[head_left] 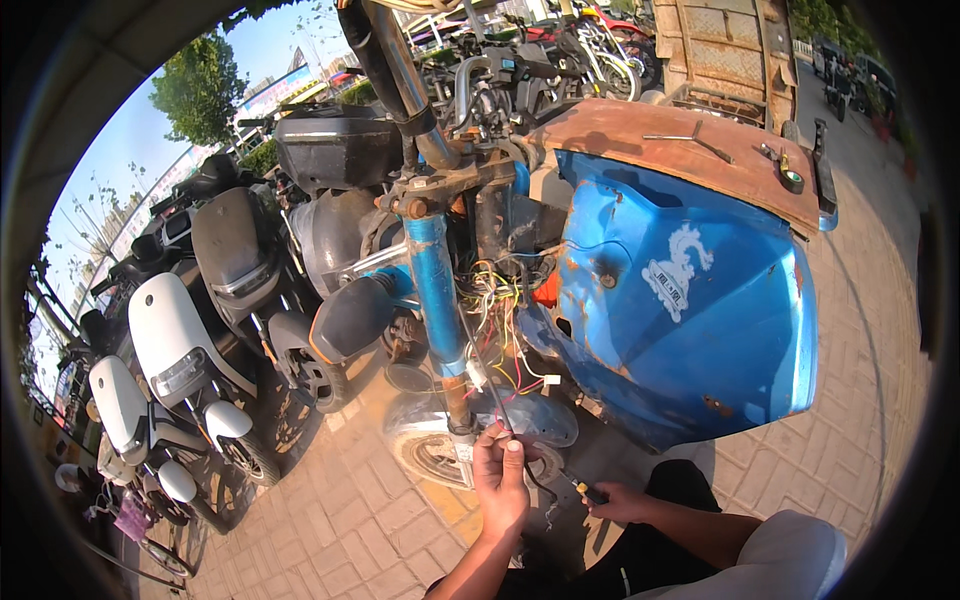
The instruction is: The person removes the scooter's dashboard cover using a screwdriver, then uses pliers to strip and connect wires near the handlebar area. They wrap the connections with electrical tape and reposition the dashboard cover.
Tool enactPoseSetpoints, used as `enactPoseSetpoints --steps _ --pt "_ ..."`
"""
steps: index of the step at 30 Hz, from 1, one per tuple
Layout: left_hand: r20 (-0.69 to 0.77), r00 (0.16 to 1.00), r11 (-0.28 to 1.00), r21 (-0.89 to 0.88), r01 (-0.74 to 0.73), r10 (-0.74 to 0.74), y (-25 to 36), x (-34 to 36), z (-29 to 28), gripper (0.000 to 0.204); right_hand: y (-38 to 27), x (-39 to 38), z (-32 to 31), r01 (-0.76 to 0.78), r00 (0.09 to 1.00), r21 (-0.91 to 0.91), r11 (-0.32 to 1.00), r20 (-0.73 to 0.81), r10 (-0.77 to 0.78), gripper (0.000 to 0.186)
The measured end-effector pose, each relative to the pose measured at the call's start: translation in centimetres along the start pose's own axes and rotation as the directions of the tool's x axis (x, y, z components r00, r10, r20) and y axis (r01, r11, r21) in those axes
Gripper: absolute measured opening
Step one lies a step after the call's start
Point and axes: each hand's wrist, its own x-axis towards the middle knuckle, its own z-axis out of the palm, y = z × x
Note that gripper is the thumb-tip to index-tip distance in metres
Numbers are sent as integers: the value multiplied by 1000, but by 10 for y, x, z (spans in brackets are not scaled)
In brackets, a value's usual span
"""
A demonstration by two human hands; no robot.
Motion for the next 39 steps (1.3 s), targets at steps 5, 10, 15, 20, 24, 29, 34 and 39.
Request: enactPoseSetpoints --steps 5,10,15,20,24,29,34,39 --pt "35 999 995 -98 -10 14 23 13 27 37 -100 -63 -22 368 925 210 906 18 -380 23" --pt "-67 989 975 -187 121 -136 36 4 41 46 -193 -76 -43 624 773 173 762 5 -634 24" --pt "-105 989 994 -33 104 -107 33 -31 54 71 -223 -80 -60 687 725 194 700 -132 -675 22" --pt "-81 997 1000 -22 -2 0 47 2 77 47 -219 -73 -68 781 601 -51 623 -212 -771 22" --pt "-70 997 996 -86 -37 31 54 48 93 25 -216 -71 -65 823 567 216 526 -239 -789 23" --pt "12 999 994 102 -41 40 49 60 105 25 -215 -70 -69 895 437 38 444 -266 -859 30" --pt "81 996 990 129 -55 45 46 71 94 26 -212 -57 -62 884 452 27 467 -306 -838 26" --pt "81 996 982 176 -63 49 43 75 86 26 -205 -52 -48 851 513 107 514 -383 -769 28"
